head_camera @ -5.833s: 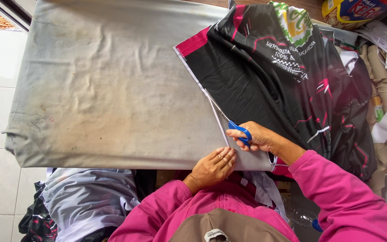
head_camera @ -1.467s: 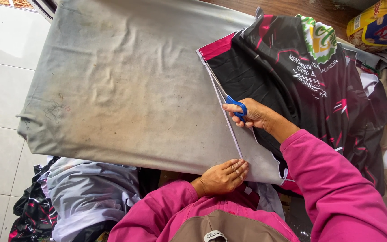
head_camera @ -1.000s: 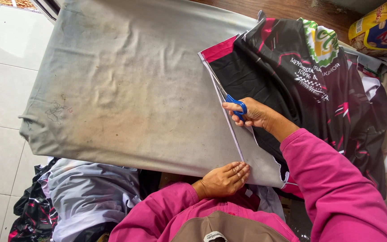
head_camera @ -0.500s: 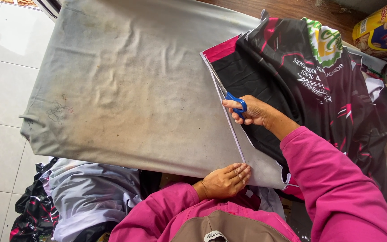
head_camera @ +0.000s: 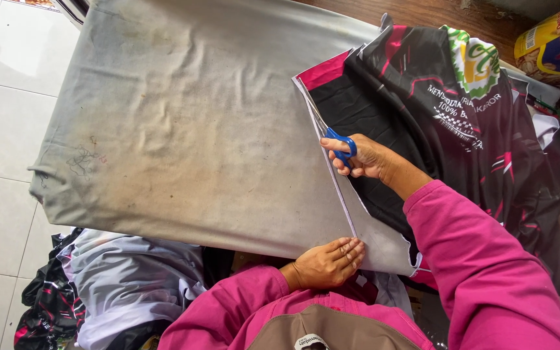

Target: Cutting out garment pieces from printed fabric using scissors on a low table.

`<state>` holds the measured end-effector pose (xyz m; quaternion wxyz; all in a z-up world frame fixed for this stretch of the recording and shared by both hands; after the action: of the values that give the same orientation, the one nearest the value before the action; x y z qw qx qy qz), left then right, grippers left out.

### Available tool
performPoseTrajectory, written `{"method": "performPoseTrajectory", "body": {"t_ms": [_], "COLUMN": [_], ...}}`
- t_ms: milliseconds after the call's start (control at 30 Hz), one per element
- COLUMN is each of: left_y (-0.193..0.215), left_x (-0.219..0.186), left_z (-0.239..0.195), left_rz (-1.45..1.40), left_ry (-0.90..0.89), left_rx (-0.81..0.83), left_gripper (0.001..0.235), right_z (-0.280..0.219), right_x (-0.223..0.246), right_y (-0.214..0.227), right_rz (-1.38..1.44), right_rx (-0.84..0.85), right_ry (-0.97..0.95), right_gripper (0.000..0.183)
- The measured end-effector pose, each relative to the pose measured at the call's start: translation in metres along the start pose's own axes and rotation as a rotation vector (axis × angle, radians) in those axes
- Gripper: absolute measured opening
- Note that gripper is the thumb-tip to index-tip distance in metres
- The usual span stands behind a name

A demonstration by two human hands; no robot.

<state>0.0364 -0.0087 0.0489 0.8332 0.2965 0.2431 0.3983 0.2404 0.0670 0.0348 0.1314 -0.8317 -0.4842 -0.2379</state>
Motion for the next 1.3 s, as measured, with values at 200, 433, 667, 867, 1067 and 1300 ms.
{"method": "performPoseTrajectory", "body": {"t_ms": [200,433,667,867,1067,1300], "left_y": [0.005,0.002,0.0,0.002,0.009,0.011], "left_x": [0.001,0.0,0.0,-0.001,-0.001,-0.003], "left_z": [0.002,0.0,-0.001,0.0,0.005,0.008], "left_rz": [0.003,-0.011,-0.022,-0.023,-0.023,-0.011], "left_ry": [0.0,-0.007,-0.013,-0.018,-0.013,-0.031], "left_rx": [-0.023,-0.007,0.001,0.01,-0.019,-0.018], "left_gripper": [0.023,0.025,0.026,0.026,0.022,0.021], "right_z": [0.005,0.007,0.014,0.015,0.027,0.023], "right_x": [0.001,0.007,0.01,0.014,0.011,0.013], "right_y": [0.0,0.0,-0.003,-0.002,0.003,0.001], "right_rz": [-0.06,0.004,-0.006,0.022,-0.035,-0.061], "right_rx": [-0.006,0.003,0.022,0.015,0.014,-0.015], "right_ry": [0.027,-0.001,0.053,0.007,0.042,0.021], "right_gripper": [0.035,0.038,0.033,0.039,0.039,0.039]}}
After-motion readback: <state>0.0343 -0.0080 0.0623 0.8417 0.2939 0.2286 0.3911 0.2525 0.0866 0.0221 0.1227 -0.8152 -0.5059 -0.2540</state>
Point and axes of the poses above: each hand's wrist, its own z-axis towards the middle knuckle, its own y-axis out of the back of the hand, x = y × z, the point moved 7 cm from there along z, towards the middle knuckle, and after that the axes turned 3 degrees about x, right-handed, at the moved point
